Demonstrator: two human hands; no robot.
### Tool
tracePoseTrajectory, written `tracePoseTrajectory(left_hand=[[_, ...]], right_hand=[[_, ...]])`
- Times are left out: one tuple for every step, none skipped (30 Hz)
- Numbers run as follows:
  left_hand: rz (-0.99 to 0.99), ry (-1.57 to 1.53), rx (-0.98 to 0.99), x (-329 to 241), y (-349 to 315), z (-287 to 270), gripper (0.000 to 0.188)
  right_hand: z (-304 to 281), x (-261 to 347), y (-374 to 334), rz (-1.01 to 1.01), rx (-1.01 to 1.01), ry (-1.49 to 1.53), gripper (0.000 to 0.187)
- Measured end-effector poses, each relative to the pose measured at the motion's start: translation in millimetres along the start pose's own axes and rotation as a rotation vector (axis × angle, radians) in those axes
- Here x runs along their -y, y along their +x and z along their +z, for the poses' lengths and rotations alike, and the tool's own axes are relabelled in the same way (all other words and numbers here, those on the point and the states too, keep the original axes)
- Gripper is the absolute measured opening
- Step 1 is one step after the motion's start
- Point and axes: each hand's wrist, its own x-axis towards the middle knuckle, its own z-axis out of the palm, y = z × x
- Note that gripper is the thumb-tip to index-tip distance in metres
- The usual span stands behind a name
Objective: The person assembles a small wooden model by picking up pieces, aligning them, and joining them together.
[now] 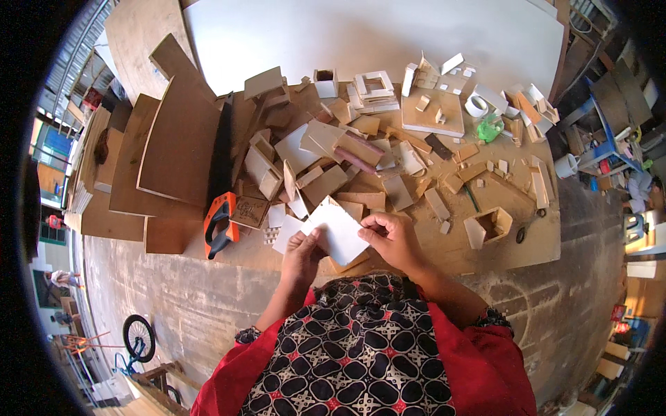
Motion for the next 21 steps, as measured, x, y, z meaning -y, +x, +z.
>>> tracePoseTrajectory(left_hand=[[0.007,0.017,0.027,3,3,-10,0.023],[0.038,0.141,0.049,-8,-2,0,0.021],[0.029,0.222,0.086,-10,-3,3,0.02],[0.02,0.303,0.124,-11,-2,6,0.02],[0.01,0.382,0.158,-11,-3,7,0.019],[0.025,0.53,0.24,-6,-2,0,0.021],[-0.01,0.454,0.23,-4,-4,-1,0.023],[-0.045,0.378,0.221,-3,-6,2,0.024],[-0.079,0.3,0.21,-3,-7,3,0.025],[-0.15,0.259,0.234,-5,-10,0,0.028],[-0.191,0.175,0.159,-6,-16,7,0.03],[-0.229,0.092,0.081,-9,-26,17,0.034],[-0.266,0.007,0.002,-8,-33,21,0.038],[-0.332,0.048,0.074,-2,-36,10,0.053],[-0.386,0.055,0.084,-1,-37,10,0.057],[-0.44,0.062,0.092,-1,-38,9,0.06],[-0.47,0.058,0.093,0,-40,6,0.064],[-0.368,-0.162,0.186,-13,-42,28,0.07],[-0.337,-0.181,0.23,-15,-40,28,0.071],[-0.311,-0.197,0.278,-17,-36,25,0.073],[-0.276,-0.189,0.275,-15,-34,21,0.072]], right_hand=[[-6,-4,2,0.041,0.069,-0.028,0.019],[-9,-6,3,0.084,0.139,-0.052,0.019],[-8,-6,4,0.029,0.125,-0.015,0.019],[-2,-5,7,-0.028,0.11,0.022,0.019],[5,-3,9,-0.082,0.098,0.061,0.019],[15,-5,11,-0.133,0.079,0.163,0.019],[17,-3,13,-0.127,0.086,0.112,0.019],[17,-2,17,-0.119,0.091,0.059,0.02],[17,-2,19,-0.111,0.097,0.006,0.02],[17,-4,20,-0.073,0.148,-0.032,0.022],[17,-1,20,-0.092,0.148,-0.055,0.021],[20,5,21,-0.113,0.151,-0.077,0.02],[24,10,23,-0.135,0.155,-0.1,0.019],[32,15,26,-0.295,0.121,-0.026,0.017],[36,19,34,-0.359,0.128,-0.085,0.018],[37,24,46,-0.424,0.135,-0.143,0.02],[40,28,61,-0.509,0.161,-0.205,0.023],[36,29,83,-0.549,0.081,-0.258,0.023],[31,29,110,-0.59,0.003,-0.309,0.023],[24,28,139,-0.544,-0.1,-0.349,0.023],[16,27,168,-0.498,-0.202,-0.387,0.024]])
